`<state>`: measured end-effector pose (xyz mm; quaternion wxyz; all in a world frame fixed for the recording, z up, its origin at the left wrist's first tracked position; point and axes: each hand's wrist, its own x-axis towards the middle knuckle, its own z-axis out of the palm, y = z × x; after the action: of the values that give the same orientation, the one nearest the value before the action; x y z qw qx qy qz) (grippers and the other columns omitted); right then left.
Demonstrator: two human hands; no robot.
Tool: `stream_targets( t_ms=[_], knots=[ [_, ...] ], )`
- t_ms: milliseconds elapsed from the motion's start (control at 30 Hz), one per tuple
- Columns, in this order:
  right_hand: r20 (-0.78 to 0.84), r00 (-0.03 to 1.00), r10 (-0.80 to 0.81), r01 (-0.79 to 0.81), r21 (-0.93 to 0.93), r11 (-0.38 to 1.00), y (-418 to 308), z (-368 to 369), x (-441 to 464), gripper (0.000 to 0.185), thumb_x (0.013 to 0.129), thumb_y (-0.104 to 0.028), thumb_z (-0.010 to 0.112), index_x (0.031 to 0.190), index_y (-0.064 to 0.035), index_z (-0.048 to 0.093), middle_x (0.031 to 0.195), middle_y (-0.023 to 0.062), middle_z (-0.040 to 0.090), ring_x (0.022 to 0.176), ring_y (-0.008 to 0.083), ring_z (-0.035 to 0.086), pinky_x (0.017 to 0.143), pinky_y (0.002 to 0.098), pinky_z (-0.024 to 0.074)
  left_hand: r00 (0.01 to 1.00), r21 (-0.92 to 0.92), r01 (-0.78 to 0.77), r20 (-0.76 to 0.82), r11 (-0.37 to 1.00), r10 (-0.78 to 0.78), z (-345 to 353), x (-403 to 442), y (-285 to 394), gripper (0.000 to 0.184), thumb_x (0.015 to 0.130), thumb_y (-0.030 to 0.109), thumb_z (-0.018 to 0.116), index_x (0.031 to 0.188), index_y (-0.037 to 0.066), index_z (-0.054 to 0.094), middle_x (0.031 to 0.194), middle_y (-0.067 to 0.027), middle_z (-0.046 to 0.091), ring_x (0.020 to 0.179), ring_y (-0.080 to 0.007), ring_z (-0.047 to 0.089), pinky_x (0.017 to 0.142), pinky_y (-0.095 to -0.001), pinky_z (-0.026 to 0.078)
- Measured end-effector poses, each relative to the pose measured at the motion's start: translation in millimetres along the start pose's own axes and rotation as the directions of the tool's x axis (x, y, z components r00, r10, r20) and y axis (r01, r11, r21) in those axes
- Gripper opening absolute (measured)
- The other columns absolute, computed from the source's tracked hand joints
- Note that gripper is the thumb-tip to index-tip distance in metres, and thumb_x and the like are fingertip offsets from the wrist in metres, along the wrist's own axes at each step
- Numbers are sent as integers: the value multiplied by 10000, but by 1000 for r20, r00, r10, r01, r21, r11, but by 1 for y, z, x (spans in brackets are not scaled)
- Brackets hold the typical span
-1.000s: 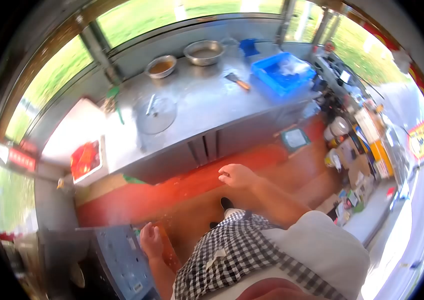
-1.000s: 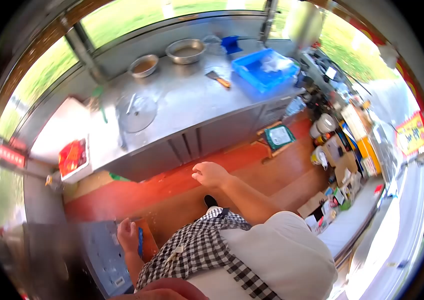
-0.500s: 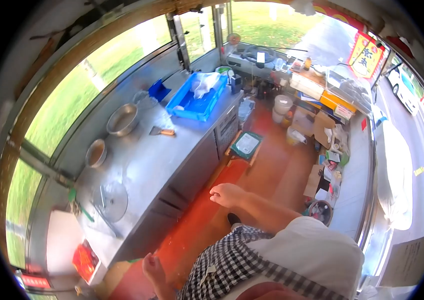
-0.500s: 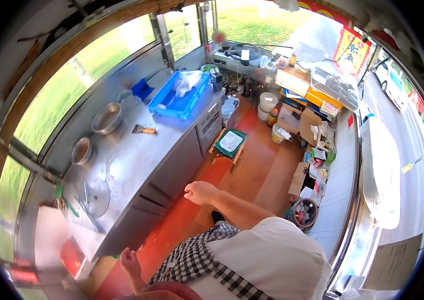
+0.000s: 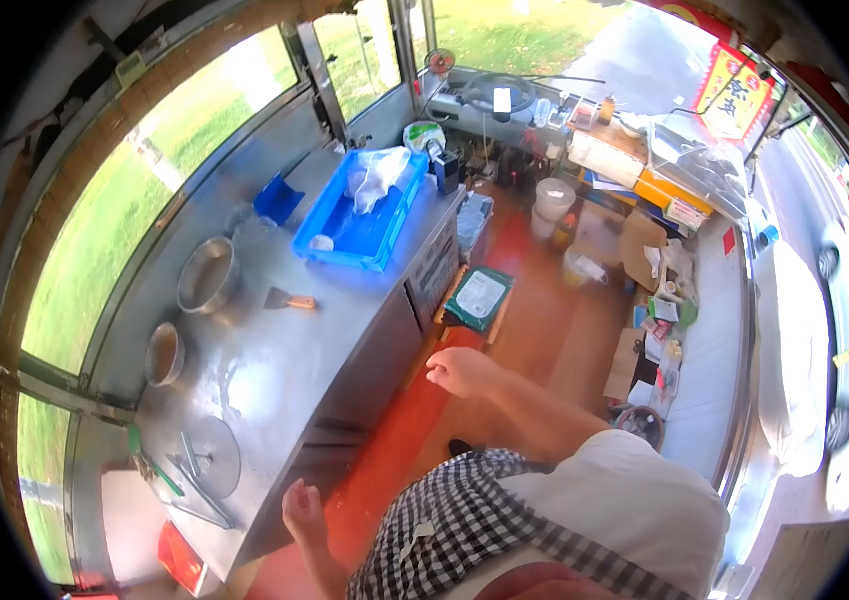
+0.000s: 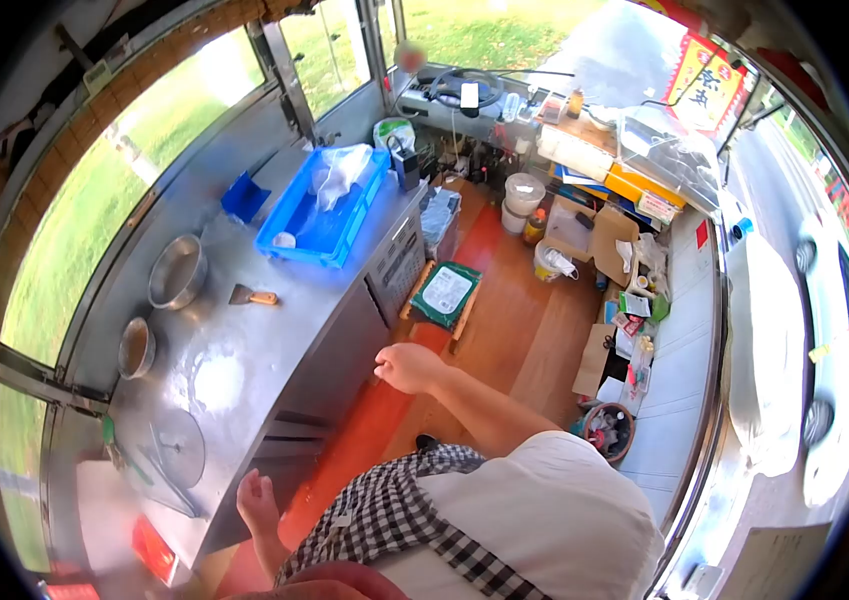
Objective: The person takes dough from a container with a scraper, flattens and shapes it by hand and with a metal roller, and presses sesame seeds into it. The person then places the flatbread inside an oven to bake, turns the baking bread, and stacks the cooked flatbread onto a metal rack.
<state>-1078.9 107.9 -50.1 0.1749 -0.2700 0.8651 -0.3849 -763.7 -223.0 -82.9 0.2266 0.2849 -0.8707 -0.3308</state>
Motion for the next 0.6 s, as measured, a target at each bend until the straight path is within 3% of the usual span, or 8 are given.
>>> stream_targets(
  t_ms=[200, 367, 467, 600],
  knots=[
    [78, 991, 106, -107, 8, 994, 16, 0, 25, 364, 957, -297, 650, 1157, 0, 716, 1104, 199, 745, 1056, 369, 701, 909, 468, 545, 992, -45, 95, 93, 994, -91, 18, 22, -7, 306, 954, 145, 732, 1206, -26, 700, 966, -104, 728, 845, -166, 698, 764, -301, 573],
    [70, 995, 70, -69, -17, 997, 1, 19, 60, 395, 958, -289, 678, 1220, 6, 705, 1112, 206, 744, 1036, 349, 716, 896, 436, 554, 992, 71, 63, 103, 995, -70, 18, 61, -25, 296, 939, 140, 743, 1187, -19, 708, 960, -110, 732, 824, -170, 695, 760, -308, 574],
    [63, 993, 105, -108, 48, 993, -24, 26, 90, 382, 968, -269, 692, 1215, 22, 702, 1103, 199, 752, 1018, 317, 728, 887, 408, 561, 992, 22, 97, 78, 995, -98, 19, 100, -30, 288, 923, 133, 748, 1174, -3, 714, 967, -112, 732, 803, -185, 687, 743, -316, 566],
    [31, 999, 34, -34, -7, 999, -46, 29, 141, 370, 971, -258, 686, 1207, 28, 701, 1087, 201, 752, 991, 320, 732, 872, 405, 568, 995, 28, 79, 50, 996, -81, 16, 161, -24, 295, 910, 136, 748, 1174, 9, 716, 974, -107, 730, 779, -204, 672, 724, -335, 555]
  ],
)
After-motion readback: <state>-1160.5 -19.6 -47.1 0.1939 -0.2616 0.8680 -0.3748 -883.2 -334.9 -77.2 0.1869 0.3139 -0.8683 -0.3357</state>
